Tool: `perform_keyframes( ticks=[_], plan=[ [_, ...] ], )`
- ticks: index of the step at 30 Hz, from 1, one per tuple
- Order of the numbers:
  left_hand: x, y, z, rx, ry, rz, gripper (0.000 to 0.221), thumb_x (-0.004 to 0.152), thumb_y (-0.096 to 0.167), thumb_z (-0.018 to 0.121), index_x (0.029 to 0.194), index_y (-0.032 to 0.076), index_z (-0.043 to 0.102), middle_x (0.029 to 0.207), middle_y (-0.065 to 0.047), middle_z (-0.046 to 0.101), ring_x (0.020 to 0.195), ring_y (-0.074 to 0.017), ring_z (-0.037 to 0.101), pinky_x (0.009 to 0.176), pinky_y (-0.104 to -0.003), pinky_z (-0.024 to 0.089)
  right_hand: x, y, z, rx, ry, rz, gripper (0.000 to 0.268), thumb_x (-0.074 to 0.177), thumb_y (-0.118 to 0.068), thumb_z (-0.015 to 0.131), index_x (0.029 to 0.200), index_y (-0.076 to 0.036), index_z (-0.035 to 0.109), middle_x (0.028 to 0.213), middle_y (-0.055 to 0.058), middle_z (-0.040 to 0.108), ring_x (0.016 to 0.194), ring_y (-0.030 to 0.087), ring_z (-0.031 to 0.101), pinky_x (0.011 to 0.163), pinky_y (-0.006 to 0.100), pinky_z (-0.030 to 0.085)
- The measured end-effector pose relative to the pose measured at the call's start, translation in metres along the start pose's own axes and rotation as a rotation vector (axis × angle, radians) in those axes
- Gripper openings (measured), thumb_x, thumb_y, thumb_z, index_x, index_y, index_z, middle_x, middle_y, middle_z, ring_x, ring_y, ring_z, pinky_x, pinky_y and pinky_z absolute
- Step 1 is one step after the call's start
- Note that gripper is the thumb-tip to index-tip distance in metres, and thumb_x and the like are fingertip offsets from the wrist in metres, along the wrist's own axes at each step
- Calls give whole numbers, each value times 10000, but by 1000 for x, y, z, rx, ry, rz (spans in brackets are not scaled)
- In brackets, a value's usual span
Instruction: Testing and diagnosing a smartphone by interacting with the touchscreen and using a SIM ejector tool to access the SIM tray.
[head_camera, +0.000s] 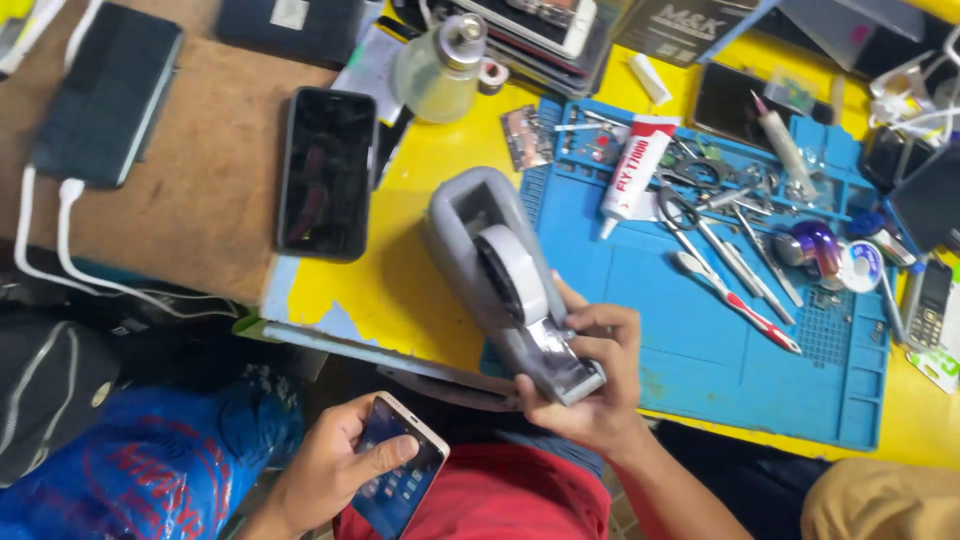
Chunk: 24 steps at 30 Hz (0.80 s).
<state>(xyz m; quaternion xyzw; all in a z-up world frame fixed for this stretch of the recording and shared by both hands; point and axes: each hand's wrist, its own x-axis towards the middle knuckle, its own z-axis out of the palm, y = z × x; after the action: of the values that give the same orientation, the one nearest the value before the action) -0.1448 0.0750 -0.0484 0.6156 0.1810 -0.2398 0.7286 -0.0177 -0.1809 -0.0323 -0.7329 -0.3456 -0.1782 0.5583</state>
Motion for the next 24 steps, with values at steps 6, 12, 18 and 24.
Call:
perform_keyframes(
  ticks=[6, 12, 18, 24],
  plan=[
    [12, -5, 4, 73, -120, -28, 385, 687, 297, 977, 806, 73, 688, 691, -1, 650, 644, -85, 549, 568, -254, 449, 5, 4, -41, 113, -315, 152, 508, 784, -392, 858, 1121, -90, 626, 1263, 141, 431, 1406, 480, 509, 1264, 681, 410],
    [12, 52, 23, 362, -200, -38, 344, 657, 304, 1006, 733, 136, 715, 633, 62, 638, 624, -54, 543, 569, -256, 444, 30, 0, -66, 198, -479, 252, 378, 933, -478, 651, 1015, -118, 733, 1239, 99, 429, 1379, 393, 525, 1204, 556, 473],
    [13, 77, 27, 533, -233, -13, 475, 625, 451, 983, 681, 170, 605, 595, 83, 520, 600, -51, 438, 531, -272, 405, 31, -15, -65, 176, -431, 376, 85, 876, -218, 730, 889, -135, 744, 1209, 70, 410, 1330, 346, 580, 1161, 478, 516],
    [17, 74, 23, 572, -242, 82, 589, 645, 484, 988, 643, 164, 494, 595, 78, 443, 621, -70, 371, 531, -302, 376, 24, -44, -61, 24, -304, 547, 43, 869, -167, 741, 866, -124, 738, 1131, 61, 447, 1227, 286, 652, 1040, 393, 536]
  ],
)
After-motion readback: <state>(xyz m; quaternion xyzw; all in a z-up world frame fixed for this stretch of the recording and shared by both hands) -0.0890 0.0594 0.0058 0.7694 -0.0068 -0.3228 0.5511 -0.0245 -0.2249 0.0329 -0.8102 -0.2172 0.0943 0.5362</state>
